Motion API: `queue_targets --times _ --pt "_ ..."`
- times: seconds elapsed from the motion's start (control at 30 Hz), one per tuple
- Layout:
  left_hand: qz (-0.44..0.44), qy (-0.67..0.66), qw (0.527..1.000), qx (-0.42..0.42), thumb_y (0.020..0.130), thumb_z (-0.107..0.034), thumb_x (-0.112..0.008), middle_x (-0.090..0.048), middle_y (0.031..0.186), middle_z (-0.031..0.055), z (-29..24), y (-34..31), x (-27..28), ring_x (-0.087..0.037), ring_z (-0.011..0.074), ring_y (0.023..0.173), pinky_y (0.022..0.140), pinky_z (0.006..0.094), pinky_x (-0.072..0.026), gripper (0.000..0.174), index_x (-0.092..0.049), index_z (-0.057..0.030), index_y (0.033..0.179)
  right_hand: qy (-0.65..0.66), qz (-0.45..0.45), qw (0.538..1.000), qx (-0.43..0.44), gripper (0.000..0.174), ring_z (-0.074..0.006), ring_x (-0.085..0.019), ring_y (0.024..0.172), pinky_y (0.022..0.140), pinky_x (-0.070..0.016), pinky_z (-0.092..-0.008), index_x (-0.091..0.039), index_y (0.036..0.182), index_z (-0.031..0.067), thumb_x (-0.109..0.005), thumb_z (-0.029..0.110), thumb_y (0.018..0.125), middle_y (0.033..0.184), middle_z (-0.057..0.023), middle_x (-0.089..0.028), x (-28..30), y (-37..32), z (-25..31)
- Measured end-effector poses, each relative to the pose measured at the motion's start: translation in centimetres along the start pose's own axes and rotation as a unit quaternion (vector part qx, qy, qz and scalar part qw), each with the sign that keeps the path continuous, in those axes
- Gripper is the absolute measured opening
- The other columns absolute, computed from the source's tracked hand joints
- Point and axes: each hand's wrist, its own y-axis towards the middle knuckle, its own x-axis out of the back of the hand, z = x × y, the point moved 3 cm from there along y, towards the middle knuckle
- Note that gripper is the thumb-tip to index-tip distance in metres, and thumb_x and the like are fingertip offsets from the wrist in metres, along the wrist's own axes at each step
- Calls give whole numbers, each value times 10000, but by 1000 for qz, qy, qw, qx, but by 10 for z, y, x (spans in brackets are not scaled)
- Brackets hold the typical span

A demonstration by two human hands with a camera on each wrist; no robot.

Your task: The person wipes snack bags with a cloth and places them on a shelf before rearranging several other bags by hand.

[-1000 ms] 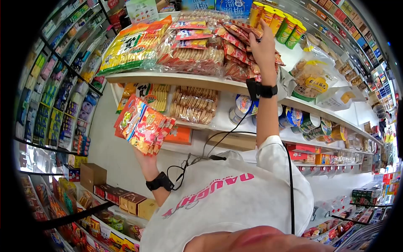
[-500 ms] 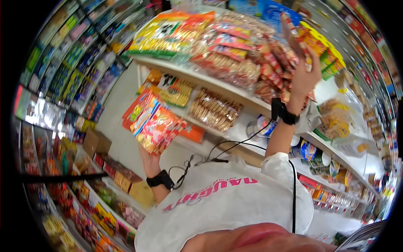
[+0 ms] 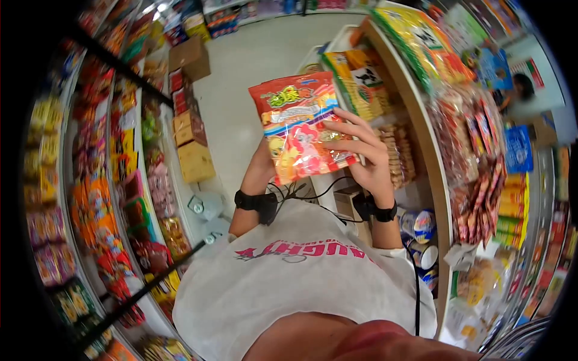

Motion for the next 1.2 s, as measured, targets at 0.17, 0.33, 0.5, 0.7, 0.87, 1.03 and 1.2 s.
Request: queue_targets --times 0.17,0.33,0.5,0.7,0.87,1.03,1.2 --pt "27 -99 994 -35 1033 -324 -515 -518 1429 143 14 18 82 -576 229 1258 1047 392 -501 576 -331 -12 1481 119 49 991 -43 334 -378 -478 1349 1126 -361 -497 -741 1043 4 -528 64 792 1287 -162 -636 -41 19 9" --pt "-70 -21 995 -73 993 -196 -524 -550 1370 123 -7 -24 89 -634 189 1163 918 326 -561 534 -341 -13 1459 130 -20 983 -130 349 -325 -498 1314 1101 -371 -447 -640 1160 -13 -658 214 896 1265 -159 -601 -80 18 3" --pt "-115 12 985 -130 984 -189 -562 -535 1392 119 -13 -76 90 -614 177 1181 928 313 -543 578 -322 -6 1477 302 44 913 -272 810 -221 -516 1273 1074 -412 -355 -337 1479 -11 -796 224 854 1390 -143 -504 -119 9 5" --pt "-224 24 945 -236 1006 -196 -559 -482 1439 134 5 -153 81 -531 190 1270 1050 317 -442 600 -277 20 1490 429 227 804 -343 665 -123 -562 1168 1000 -453 -287 -356 1477 -20 -672 268 967 1310 -93 -578 -150 -20 21" --pt "-335 20 898 -284 1032 -286 -545 -425 1504 105 42 -219 75 -514 173 1304 1076 320 -449 647 -232 -37 1541 489 309 728 -367 600 -124 -586 1143 985 -467 -288 -409 1446 -2 -649 290 980 1300 -83 -589 -184 -53 38" --pt "-404 -1 852 -333 1036 -443 -512 -476 1457 115 52 -304 64 -516 166 1291 1038 304 -455 645 -367 -6 1486 531 389 657 -367 559 -137 -601 1149 983 -475 -300 -448 1412 -1 -632 307 984 1307 -86 -595 -241 -90 73" --pt "-517 95 790 -316 935 -486 -662 -535 1375 141 67 -405 72 -523 171 1236 1044 305 -409 845 -310 42 1493 481 491 670 -281 538 -137 -593 1145 987 -459 -292 -479 1385 11 -630 336 983 1295 -83 -600 -294 -122 146"
